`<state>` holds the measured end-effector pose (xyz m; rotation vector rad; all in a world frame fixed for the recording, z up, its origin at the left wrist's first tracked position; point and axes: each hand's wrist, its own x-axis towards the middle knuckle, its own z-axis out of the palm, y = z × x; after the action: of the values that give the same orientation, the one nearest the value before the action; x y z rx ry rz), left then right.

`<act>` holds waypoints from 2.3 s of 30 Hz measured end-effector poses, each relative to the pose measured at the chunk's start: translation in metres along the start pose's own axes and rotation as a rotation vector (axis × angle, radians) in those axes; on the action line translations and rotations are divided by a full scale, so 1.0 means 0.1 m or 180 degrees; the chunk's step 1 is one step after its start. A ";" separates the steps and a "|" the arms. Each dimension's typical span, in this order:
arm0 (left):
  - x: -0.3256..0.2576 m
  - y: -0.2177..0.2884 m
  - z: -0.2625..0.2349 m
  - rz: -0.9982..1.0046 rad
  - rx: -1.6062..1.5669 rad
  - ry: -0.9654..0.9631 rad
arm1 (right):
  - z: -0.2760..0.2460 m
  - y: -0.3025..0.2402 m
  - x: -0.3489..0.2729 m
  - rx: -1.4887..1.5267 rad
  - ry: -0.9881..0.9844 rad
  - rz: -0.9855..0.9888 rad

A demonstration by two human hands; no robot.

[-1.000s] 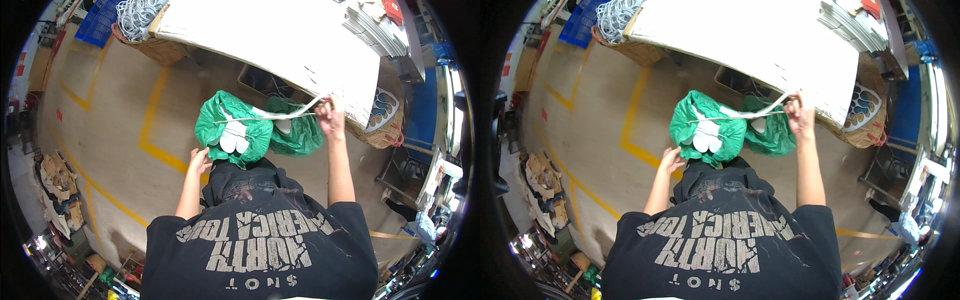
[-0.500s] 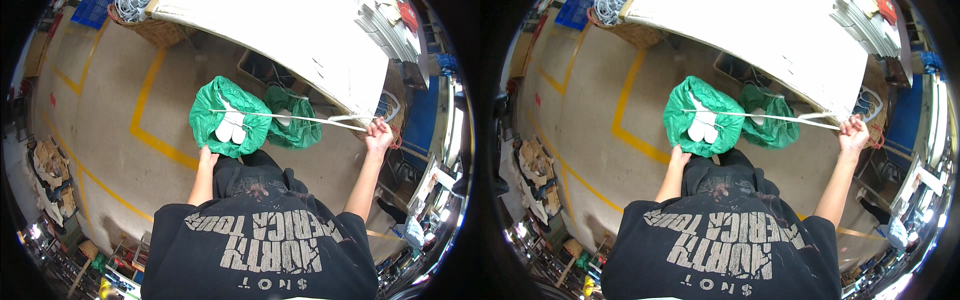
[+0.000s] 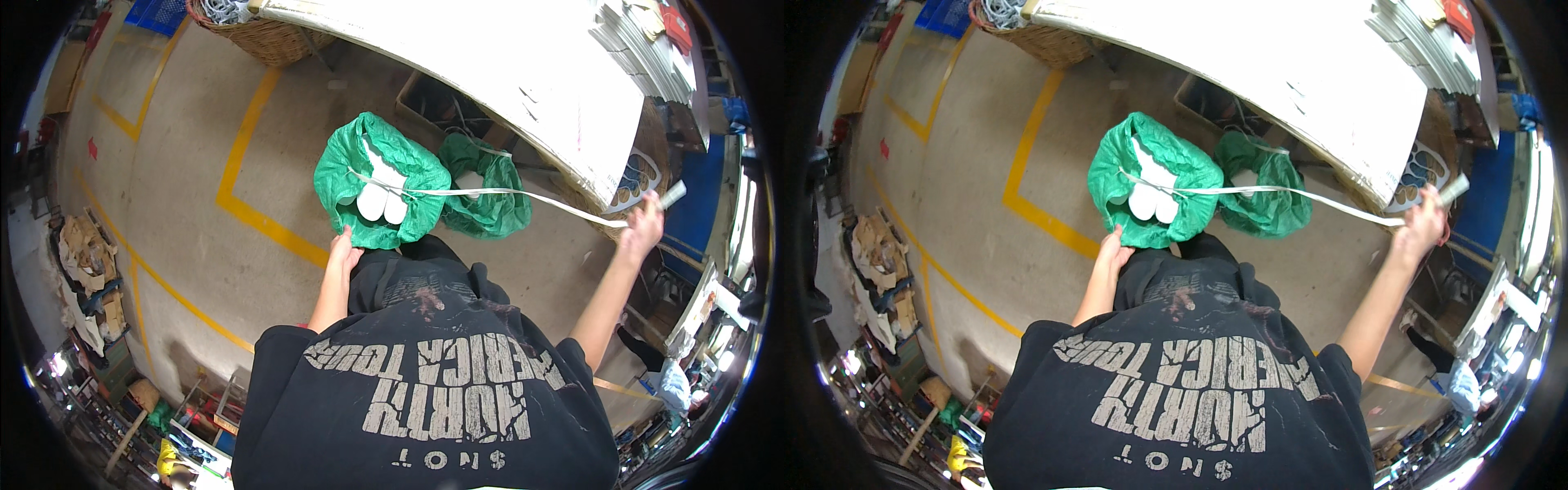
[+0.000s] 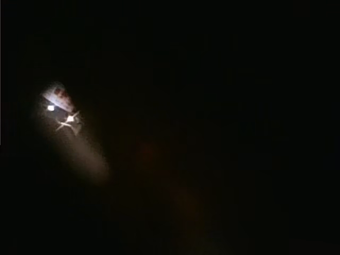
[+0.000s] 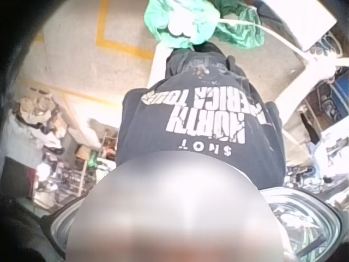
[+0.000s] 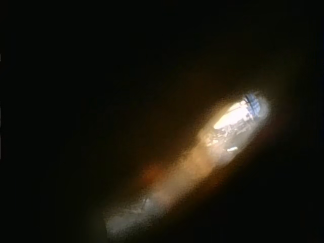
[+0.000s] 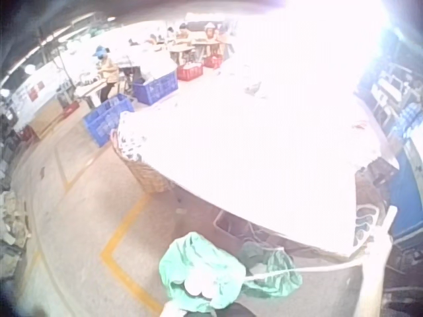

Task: The person cuts a white strap with scissors, walks through a factory floor, and ties the strap around a green bag containing white objects. The person then ties another green bag in the same way.

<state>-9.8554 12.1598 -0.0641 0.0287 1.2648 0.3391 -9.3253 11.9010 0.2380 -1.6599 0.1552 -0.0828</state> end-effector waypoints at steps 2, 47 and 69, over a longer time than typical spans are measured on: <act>0.02 0.03 0.01 -0.0004 0.0157 0.0430 | 0.45 0.17 -0.51 -0.0945 -0.0788 -0.0032; -0.70 -0.04 0.00 0.0013 0.0065 0.0815 | 1.84 3.26 -4.12 -0.2483 -0.6004 0.1722; -2.36 0.97 1.55 0.0315 0.3581 -0.3647 | 1.67 1.88 -3.27 -0.1705 -0.6563 -0.1641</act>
<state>-9.7936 12.2152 0.2228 1.0911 0.1687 -0.3356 -9.6335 12.0984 0.0471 -1.4789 -1.8940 1.3277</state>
